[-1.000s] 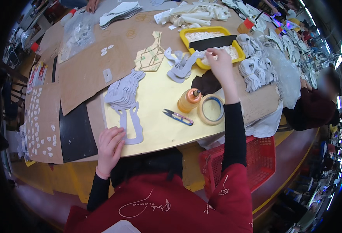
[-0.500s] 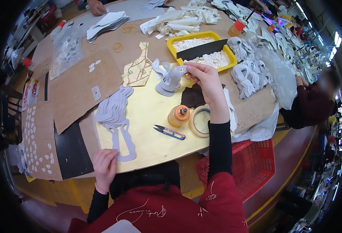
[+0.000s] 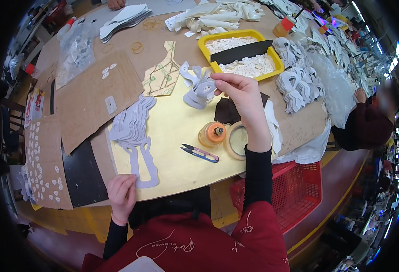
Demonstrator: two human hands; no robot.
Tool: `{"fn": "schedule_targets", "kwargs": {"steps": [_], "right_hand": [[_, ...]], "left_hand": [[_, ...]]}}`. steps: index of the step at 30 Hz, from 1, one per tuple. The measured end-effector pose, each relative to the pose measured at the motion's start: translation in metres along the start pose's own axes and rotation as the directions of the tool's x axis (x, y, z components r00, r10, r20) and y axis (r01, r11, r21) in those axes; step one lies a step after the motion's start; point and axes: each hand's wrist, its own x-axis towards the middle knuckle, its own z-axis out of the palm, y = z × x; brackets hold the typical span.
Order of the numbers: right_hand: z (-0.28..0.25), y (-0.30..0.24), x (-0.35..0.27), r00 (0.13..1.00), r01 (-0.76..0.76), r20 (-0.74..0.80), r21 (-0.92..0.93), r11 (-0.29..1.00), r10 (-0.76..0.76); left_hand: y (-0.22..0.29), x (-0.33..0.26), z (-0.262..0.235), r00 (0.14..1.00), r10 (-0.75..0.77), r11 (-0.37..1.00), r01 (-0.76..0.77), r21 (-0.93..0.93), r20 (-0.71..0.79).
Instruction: The person assembles small white paper cutouts by attaching them to larger grey paper shapes using adhesive. The person repeatedly picks up small pieces, applies them to the grey shapes, and places the completed units on a cardboard board. The person also uses tape and a utility knife during the process.
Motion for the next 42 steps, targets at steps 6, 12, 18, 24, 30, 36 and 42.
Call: {"fn": "schedule_targets", "kwargs": {"steps": [6,12,18,24,30,36,42], "right_hand": [[0.004,0.000,-0.001,0.999,-0.007,0.052,-0.022,1.000,0.008],[0.006,0.000,0.004,0.996,0.015,0.088,-0.087,0.996,-0.007],[0.011,-0.004,0.028,0.965,0.162,0.248,-0.316,0.935,-0.083],[0.016,-0.007,0.044,0.925,0.249,0.373,-0.443,0.861,-0.076],[0.023,-0.006,0.043,0.905,0.322,0.410,-0.493,0.808,-0.110],[0.027,-0.008,0.032,0.903,0.327,0.418,-0.526,0.785,-0.097],[0.028,-0.008,0.031,0.906,0.310,0.416,-0.527,0.791,-0.078]], "left_hand": [[0.001,0.000,0.000,1.000,-0.015,1.000,0.015,-0.012,-0.002],[0.002,0.000,-0.001,1.000,-0.022,1.000,0.022,-0.016,-0.001],[0.002,0.000,-0.001,1.000,-0.015,1.000,0.014,-0.021,-0.012],[0.002,-0.001,-0.001,1.000,-0.017,1.000,0.016,-0.025,-0.023],[0.002,-0.001,-0.003,1.000,-0.015,1.000,0.014,-0.027,-0.019],[0.002,-0.002,-0.002,0.999,-0.013,0.999,0.012,-0.032,-0.031],[0.000,-0.002,-0.002,1.000,0.006,1.000,-0.006,-0.019,-0.016]]}}
